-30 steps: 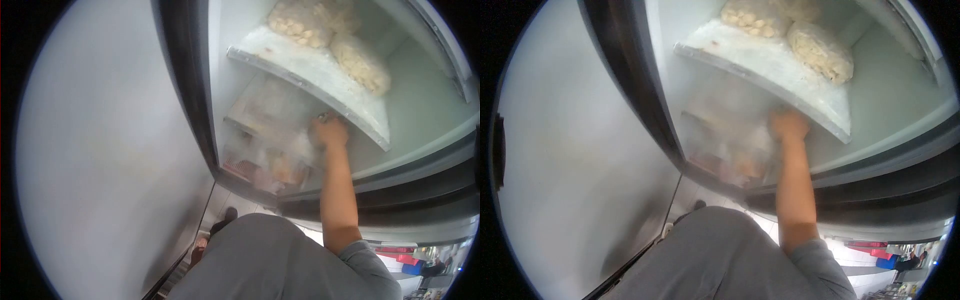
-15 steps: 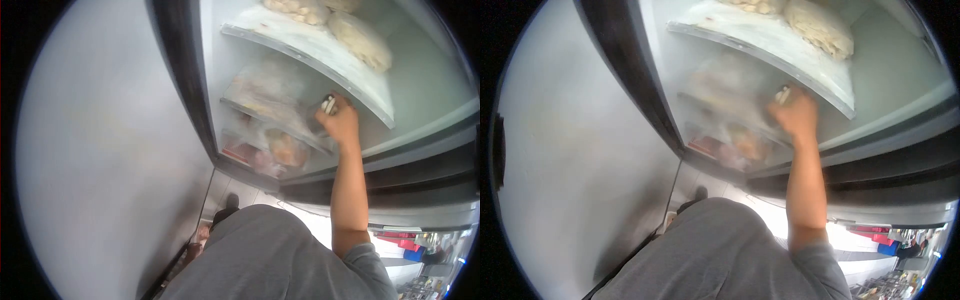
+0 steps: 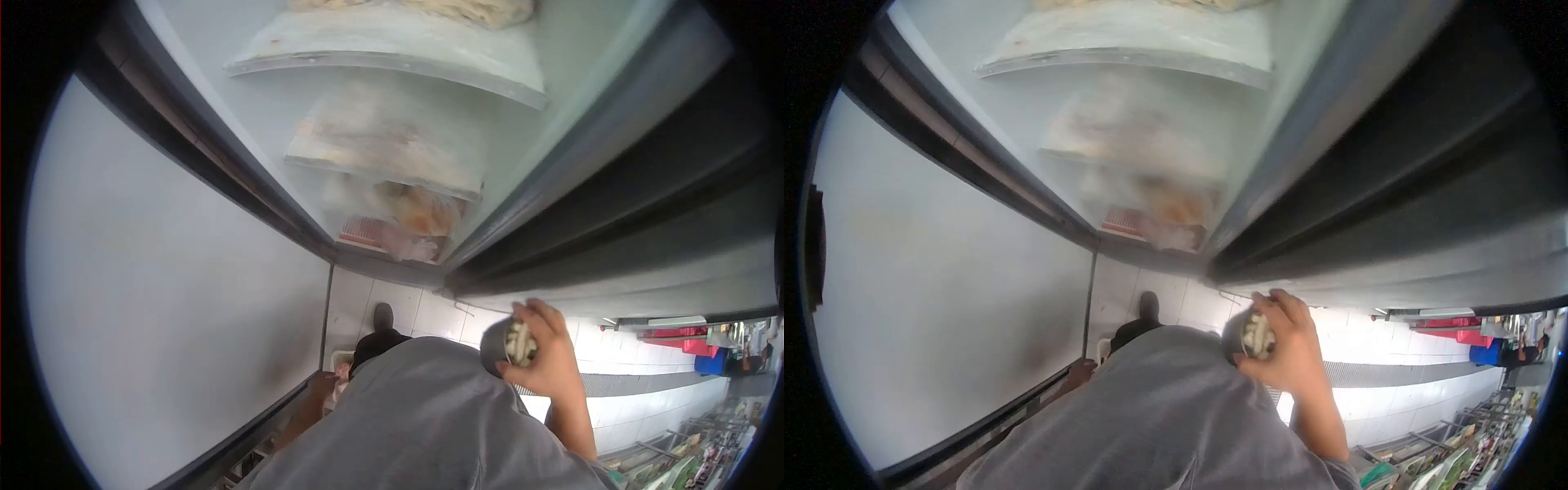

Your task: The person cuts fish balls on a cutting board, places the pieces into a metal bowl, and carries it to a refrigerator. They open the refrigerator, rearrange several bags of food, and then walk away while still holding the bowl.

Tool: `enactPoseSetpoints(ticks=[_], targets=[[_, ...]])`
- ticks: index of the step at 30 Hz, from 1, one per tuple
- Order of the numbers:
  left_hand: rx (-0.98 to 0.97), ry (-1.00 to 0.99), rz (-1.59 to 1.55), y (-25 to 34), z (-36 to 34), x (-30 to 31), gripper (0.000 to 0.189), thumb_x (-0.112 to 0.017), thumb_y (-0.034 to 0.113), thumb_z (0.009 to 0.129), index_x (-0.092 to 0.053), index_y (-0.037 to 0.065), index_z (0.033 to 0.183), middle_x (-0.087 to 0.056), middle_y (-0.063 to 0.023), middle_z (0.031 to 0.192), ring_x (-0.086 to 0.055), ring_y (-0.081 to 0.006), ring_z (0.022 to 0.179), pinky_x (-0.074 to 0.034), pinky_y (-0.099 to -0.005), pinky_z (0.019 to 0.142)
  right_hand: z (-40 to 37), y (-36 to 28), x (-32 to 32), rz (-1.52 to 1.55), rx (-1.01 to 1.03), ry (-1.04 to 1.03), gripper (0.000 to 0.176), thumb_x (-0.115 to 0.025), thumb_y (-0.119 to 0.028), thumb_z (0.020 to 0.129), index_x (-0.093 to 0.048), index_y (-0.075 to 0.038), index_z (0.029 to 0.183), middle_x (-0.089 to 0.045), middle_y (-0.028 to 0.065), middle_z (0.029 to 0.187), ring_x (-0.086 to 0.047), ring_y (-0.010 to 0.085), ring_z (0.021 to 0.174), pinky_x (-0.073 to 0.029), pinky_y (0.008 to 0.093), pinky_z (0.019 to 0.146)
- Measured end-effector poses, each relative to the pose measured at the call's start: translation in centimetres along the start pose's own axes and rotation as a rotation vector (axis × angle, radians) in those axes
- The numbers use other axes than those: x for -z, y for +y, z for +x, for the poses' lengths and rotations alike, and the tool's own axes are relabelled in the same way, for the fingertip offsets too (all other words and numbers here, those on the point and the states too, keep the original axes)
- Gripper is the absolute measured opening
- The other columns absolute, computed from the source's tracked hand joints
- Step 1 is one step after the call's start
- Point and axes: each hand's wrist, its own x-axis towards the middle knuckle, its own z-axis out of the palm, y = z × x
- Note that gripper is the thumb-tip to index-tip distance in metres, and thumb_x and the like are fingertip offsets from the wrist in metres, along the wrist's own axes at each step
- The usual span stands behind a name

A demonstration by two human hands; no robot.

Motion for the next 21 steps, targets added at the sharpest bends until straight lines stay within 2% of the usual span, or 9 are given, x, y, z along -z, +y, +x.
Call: enactPoseSetpoints(ticks=[2,4,5,8,11,13,14,16,21], targets=[[0.012,-0.011,0.135,-1.3,0.6,-0.4,0.033,-0.063,0.021,0.091,-0.076,0.016,0.121,-0.072,-0.0087,0.128,-0.065,-0.0308,0.122,-0.055,-0.0431,0.102,-3.1,2.1,0.4,-0.044,-0.062,0.055,0.086,-0.088,-0.025,0.056,-0.065,-0.004,0.136,-0.053,0.0307,0.143,-0.051,0.0478,0.133,-0.046,0.0550,0.109],[-0.127,-0.074,0.272,-3.9,2.3,-1.4,0.040,-0.066,0.045,0.096,-0.076,0.015,0.121,-0.072,-0.0123,0.128,-0.064,-0.0364,0.123,-0.049,-0.0473,0.107,-5.7,4.3,0.5,-0.141,-0.178,0.159,0.086,-0.088,-0.021,0.056,-0.064,-0.004,0.137,-0.053,0.0297,0.143,-0.049,0.0487,0.135,-0.045,0.0578,0.108],[-0.117,-0.075,0.276,-3.5,1.5,-1.1,0.040,-0.066,0.045,0.096,-0.076,0.015,0.121,-0.072,-0.0123,0.128,-0.064,-0.0364,0.123,-0.049,-0.0473,0.107,-7.0,5.6,0.3,-0.132,-0.176,0.153,0.086,-0.088,-0.021,0.056,-0.064,-0.004,0.137,-0.053,0.0297,0.143,-0.049,0.0487,0.135,-0.045,0.0578,0.108],[-0.207,-0.114,0.412,-0.2,3.0,1.8,0.044,-0.064,0.047,0.096,-0.075,0.012,0.121,-0.072,-0.0146,0.127,-0.063,-0.0371,0.124,-0.049,-0.0455,0.108,-9.8,9.5,-0.5,-0.224,-0.410,0.274,0.087,-0.086,-0.020,0.058,-0.061,-0.005,0.140,-0.052,0.0278,0.144,-0.048,0.0473,0.136,-0.046,0.0582,0.108],[0.016,0.011,0.060,2.4,4.4,2.1,0.045,-0.063,0.045,0.096,-0.075,0.008,0.120,-0.070,-0.0168,0.128,-0.063,-0.0374,0.125,-0.048,-0.0446,0.109,-13.0,14.4,-1.5,-0.229,-0.462,0.345,0.088,-0.084,-0.020,0.059,-0.059,-0.006,0.141,-0.051,0.0269,0.145,-0.047,0.0465,0.136,-0.046,0.0570,0.109],[-0.244,-0.043,0.427,6.5,4.5,3.1,0.044,-0.068,0.039,0.094,-0.074,0.005,0.120,-0.070,-0.0184,0.128,-0.063,-0.0378,0.124,-0.049,-0.0443,0.108,-15.2,16.9,-2.4,-0.234,-0.502,0.338,0.089,-0.082,-0.020,0.059,-0.058,-0.007,0.143,-0.051,0.0262,0.145,-0.046,0.0458,0.136,-0.044,0.0557,0.111],[-0.238,-0.031,0.427,8.7,3.9,3.4,0.044,-0.068,0.039,0.094,-0.074,0.005,0.120,-0.070,-0.0184,0.128,-0.063,-0.0378,0.124,-0.049,-0.0443,0.108,-16.4,18.3,-3.0,-0.232,-0.551,0.347,0.089,-0.082,-0.021,0.059,-0.058,-0.006,0.143,-0.051,0.0259,0.145,-0.046,0.0459,0.136,-0.043,0.0556,0.112],[-0.012,0.047,0.029,12.8,2.6,3.9,0.044,-0.073,0.036,0.090,-0.073,0.004,0.121,-0.071,-0.0188,0.125,-0.063,-0.0372,0.124,-0.050,-0.0435,0.106,-18.2,19.6,-3.7,-0.203,-0.633,0.341,0.087,-0.080,-0.023,0.061,-0.058,-0.005,0.143,-0.052,0.0265,0.145,-0.046,0.0461,0.136,-0.040,0.0562,0.114],[-0.017,0.018,-0.021,17.6,3.2,3.7,0.048,-0.076,0.036,0.088,-0.071,0.004,0.124,-0.071,-0.0207,0.124,-0.066,-0.0372,0.119,-0.053,-0.0434,0.102,-21.4,21.8,-5.4,-0.238,-0.716,0.281,0.086,-0.080,-0.024,0.062,-0.058,-0.001,0.142,-0.054,0.0272,0.143,-0.048,0.0454,0.133,-0.042,0.0530,0.113]])
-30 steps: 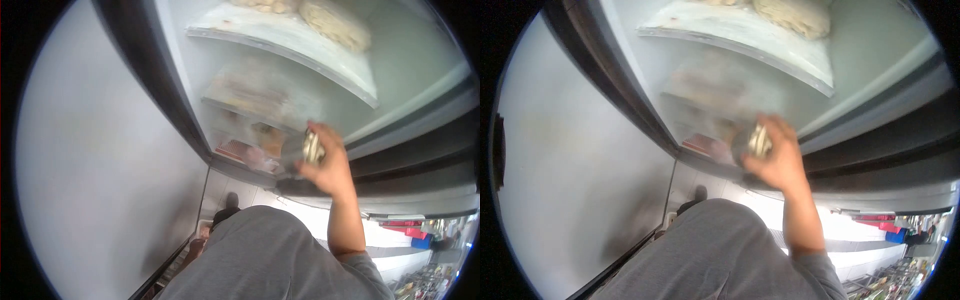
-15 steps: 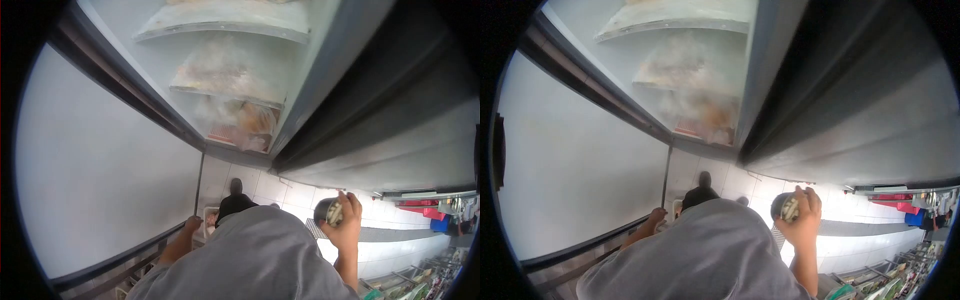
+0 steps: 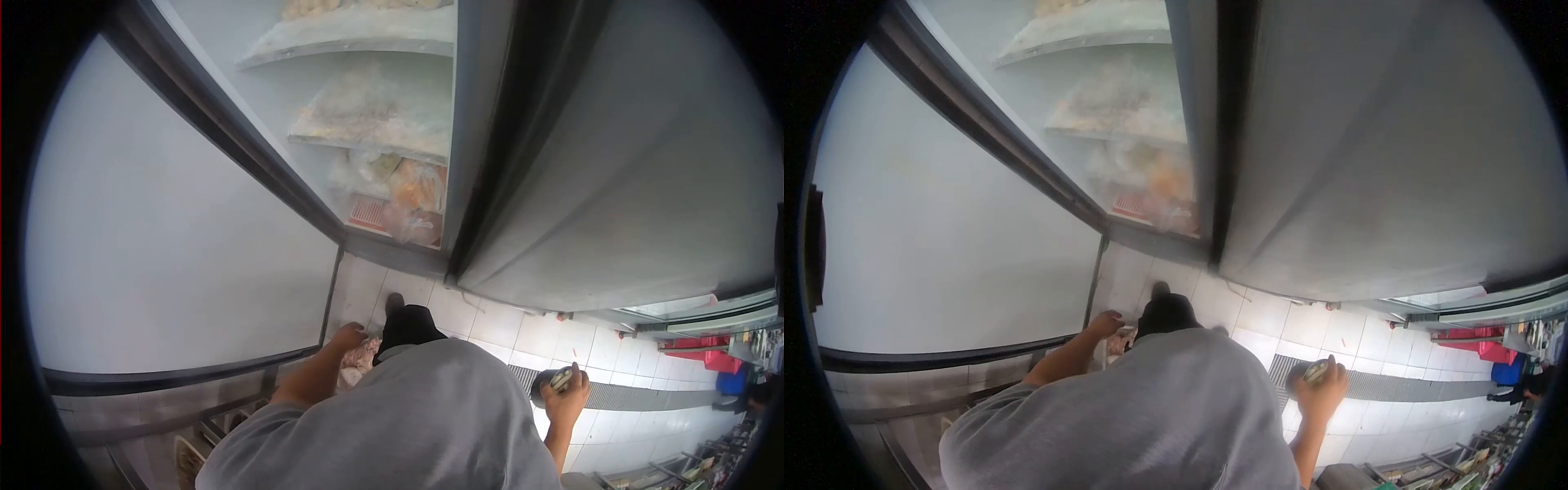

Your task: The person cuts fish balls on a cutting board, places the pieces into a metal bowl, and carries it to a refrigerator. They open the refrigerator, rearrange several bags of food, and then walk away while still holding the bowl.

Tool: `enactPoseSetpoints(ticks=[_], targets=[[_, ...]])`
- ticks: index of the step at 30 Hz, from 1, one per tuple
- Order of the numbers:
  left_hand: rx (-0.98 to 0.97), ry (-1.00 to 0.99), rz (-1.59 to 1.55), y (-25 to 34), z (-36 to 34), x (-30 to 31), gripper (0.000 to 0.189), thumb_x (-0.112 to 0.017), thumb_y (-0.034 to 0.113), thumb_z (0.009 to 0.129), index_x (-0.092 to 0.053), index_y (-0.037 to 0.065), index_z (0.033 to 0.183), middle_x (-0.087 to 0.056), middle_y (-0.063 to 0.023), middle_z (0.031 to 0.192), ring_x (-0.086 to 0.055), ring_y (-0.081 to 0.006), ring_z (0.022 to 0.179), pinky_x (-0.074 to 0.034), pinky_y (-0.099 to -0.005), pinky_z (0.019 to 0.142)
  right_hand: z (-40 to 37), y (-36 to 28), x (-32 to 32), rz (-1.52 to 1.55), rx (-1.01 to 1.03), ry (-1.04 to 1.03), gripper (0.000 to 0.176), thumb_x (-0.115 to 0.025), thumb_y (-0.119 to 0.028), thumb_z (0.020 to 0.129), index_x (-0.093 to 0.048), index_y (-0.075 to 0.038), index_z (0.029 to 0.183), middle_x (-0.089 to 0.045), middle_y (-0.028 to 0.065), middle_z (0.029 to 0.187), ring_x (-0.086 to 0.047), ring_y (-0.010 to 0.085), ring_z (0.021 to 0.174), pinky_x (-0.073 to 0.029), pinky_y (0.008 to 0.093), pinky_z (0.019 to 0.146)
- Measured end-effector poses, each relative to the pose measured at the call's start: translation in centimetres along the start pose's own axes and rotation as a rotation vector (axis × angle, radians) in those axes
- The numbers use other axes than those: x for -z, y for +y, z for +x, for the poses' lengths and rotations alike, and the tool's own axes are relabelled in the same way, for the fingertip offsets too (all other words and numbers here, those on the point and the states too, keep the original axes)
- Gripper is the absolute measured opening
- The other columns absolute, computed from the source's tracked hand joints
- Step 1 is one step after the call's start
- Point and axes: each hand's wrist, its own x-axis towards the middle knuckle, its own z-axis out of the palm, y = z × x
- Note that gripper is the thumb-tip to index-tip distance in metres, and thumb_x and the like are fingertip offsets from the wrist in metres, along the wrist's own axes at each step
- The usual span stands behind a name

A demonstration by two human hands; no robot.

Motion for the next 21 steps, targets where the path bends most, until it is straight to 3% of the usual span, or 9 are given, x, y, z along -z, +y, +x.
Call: enactPoseSetpoints(ticks=[5,7,9,10,11,12,14,17,21], targets=[[0.016,0.007,-0.162,0.1,1.0,-0.5,0.048,-0.075,0.037,0.088,-0.070,0.007,0.126,-0.072,-0.0209,0.124,-0.069,-0.0386,0.114,-0.054,-0.0442,0.099,-0.5,0.7,-0.6,0.024,-0.045,-0.025,0.088,-0.082,-0.025,0.061,-0.058,0.000,0.142,-0.054,0.0271,0.143,-0.048,0.0461,0.133,-0.041,0.0537,0.114],[-0.139,0.088,0.152,-5.7,3.6,-2.2,0.045,-0.074,0.037,0.090,-0.072,0.008,0.124,-0.073,-0.0198,0.120,-0.069,-0.0385,0.113,-0.055,-0.0440,0.098,-0.2,0.8,-0.8,0.023,-0.059,-0.033,0.089,-0.082,-0.025,0.061,-0.057,-0.001,0.143,-0.053,0.0274,0.144,-0.047,0.0464,0.134,-0.041,0.0537,0.114],[-0.368,-0.128,0.791,-7.3,2.3,-0.1,0.041,-0.071,0.037,0.092,-0.074,0.009,0.122,-0.073,-0.0202,0.120,-0.070,-0.0367,0.114,-0.055,-0.0445,0.096,0.1,1.5,-1.2,0.038,-0.033,0.003,0.090,-0.081,-0.026,0.061,-0.055,-0.001,0.144,-0.052,0.0288,0.145,-0.046,0.0473,0.136,-0.040,0.0539,0.115],[-0.093,-0.210,0.656,-8.4,0.6,0.1,0.037,-0.068,0.037,0.095,-0.076,0.010,0.118,-0.073,-0.0201,0.118,-0.071,-0.0350,0.112,-0.056,-0.0449,0.093,0.0,1.6,-1.2,0.039,-0.033,0.005,0.090,-0.081,-0.026,0.061,-0.055,-0.001,0.144,-0.052,0.0288,0.145,-0.046,0.0473,0.136,-0.040,0.0539,0.115],[0.418,-0.176,0.169,-12.1,-0.3,-1.1,0.037,-0.067,0.038,0.097,-0.076,0.008,0.117,-0.074,-0.0192,0.116,-0.071,-0.0329,0.110,-0.056,-0.0464,0.091,0.1,1.5,-1.1,0.057,-0.040,0.028,0.091,-0.081,-0.026,0.061,-0.055,-0.001,0.144,-0.052,0.0293,0.145,-0.045,0.0477,0.136,-0.040,0.0541,0.115],[0.709,0.050,-0.419,-9.4,-5.8,0.2,0.028,-0.064,0.034,0.098,-0.074,0.015,0.117,-0.069,-0.0095,0.095,-0.066,-0.0299,0.084,-0.053,-0.0433,0.078,0.0,1.5,-1.1,0.076,-0.048,0.051,0.091,-0.081,-0.026,0.061,-0.055,0.000,0.144,-0.051,0.0298,0.145,-0.045,0.0480,0.136,-0.040,0.0542,0.115],[0.570,0.060,-0.704,-17.9,-11.1,-0.1,0.022,-0.068,0.028,0.094,-0.068,0.010,0.108,-0.061,-0.0078,0.086,-0.062,-0.0278,0.077,-0.050,-0.0402,0.075,0.0,2.4,-1.1,0.085,-0.058,0.068,0.091,-0.081,-0.026,0.061,-0.055,0.000,0.144,-0.051,0.0296,0.145,-0.045,0.0482,0.136,-0.040,0.0543,0.115],[0.726,0.377,-0.694,-22.0,-13.6,0.6,0.018,-0.067,0.025,0.094,-0.065,0.010,0.105,-0.060,-0.0076,0.084,-0.060,-0.0264,0.075,-0.049,-0.0395,0.073,-0.1,3.0,-0.9,0.089,-0.086,0.072,0.091,-0.081,-0.027,0.061,-0.055,-0.001,0.144,-0.052,0.0293,0.144,-0.046,0.0484,0.136,-0.040,0.0543,0.115],[0.645,0.767,-0.449,-25.2,-13.8,2.6,0.014,-0.066,0.020,0.093,-0.061,0.010,0.101,-0.057,-0.0073,0.081,-0.058,-0.0246,0.072,-0.048,-0.0386,0.071,0.7,2.8,-0.5,0.073,-0.107,0.001,0.092,-0.081,-0.028,0.059,-0.056,-0.001,0.143,-0.052,0.0290,0.142,-0.047,0.0481,0.134,-0.040,0.0540,0.115]])
